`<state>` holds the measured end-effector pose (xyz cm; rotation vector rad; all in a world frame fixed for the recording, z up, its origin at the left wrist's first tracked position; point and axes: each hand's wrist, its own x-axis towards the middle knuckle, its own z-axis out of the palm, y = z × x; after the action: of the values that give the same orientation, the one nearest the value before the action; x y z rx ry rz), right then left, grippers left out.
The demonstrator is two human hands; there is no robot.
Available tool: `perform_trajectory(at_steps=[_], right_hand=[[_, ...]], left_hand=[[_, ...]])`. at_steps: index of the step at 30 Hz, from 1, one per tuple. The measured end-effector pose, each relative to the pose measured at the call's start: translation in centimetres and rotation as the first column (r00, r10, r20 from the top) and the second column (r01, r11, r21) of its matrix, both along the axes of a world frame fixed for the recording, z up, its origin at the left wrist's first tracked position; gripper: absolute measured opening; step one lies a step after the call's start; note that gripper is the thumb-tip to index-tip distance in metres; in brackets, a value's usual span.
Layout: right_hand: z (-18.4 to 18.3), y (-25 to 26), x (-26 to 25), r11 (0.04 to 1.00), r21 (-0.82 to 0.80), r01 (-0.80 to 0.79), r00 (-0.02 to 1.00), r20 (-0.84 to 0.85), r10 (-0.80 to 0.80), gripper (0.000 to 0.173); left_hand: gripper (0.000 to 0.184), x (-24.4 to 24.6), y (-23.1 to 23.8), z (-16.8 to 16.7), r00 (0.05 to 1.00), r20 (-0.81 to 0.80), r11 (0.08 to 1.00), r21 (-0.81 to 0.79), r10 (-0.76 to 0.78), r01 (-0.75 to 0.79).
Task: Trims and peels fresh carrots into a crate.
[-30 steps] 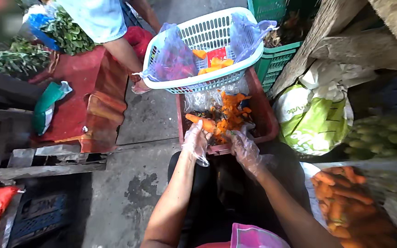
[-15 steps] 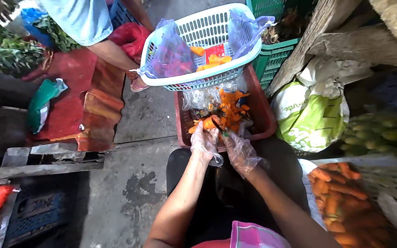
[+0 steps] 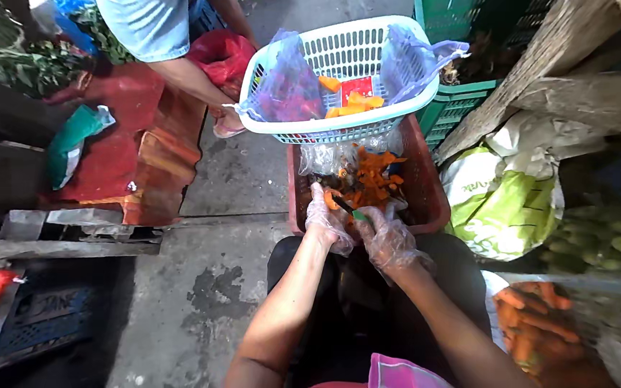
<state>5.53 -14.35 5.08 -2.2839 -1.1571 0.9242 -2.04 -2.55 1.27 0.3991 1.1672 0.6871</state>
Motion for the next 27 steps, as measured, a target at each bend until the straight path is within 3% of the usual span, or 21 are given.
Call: perform_trajectory(at_steps=[2,10,14,18,21,24,27], right_hand=[[0.7,-0.1,0.5,0.999,-0.048,-0.001,1.0,-0.002,0.001,0.043],[1.9,-0.3,0.6,0.972,-0.137,-0.189,0.972,0.113,0.205,0.046],[1.8,-0.3,0.3,0.976,-0.117,-0.186,0.963,0.178,0.204,0.045],[1.3,1.1,1.1,0.964,-0.205,-0.17,0.973,0.122,0.197,0.044],[-0.8,2.5,3.5,0.972,-0.23,-0.043,0.994,0.084,0.063,0.045],[-1.6,2.3,5.5,0.994,-0.092,0.064,0.997,-0.036,-0.067,0.045],[-1.1,1.2,4.7,1.0,0.016,0.025,0.996,-0.088,-0.024,0.041]], left_hand=[[0.062,-0.2,0.2,0.2,1.0,0.017,1.0,-0.003,-0.007,0.007],[0.041,-0.9,0.0,0.5,0.991,0.076,0.993,-0.033,-0.107,0.11],[0.039,-0.8,0.0,0.1,0.988,0.121,0.991,-0.086,-0.096,0.106],[0.034,-0.5,0.2,0.2,0.987,0.113,0.992,-0.039,-0.111,0.116],[0.037,-0.6,-0.1,0.6,0.985,0.089,0.986,-0.062,-0.148,0.154],[0.035,-0.6,0.3,0.7,0.989,0.102,0.987,-0.102,-0.111,0.121],[0.033,-0.8,0.8,0.4,0.984,0.161,0.99,-0.107,-0.071,0.089]])
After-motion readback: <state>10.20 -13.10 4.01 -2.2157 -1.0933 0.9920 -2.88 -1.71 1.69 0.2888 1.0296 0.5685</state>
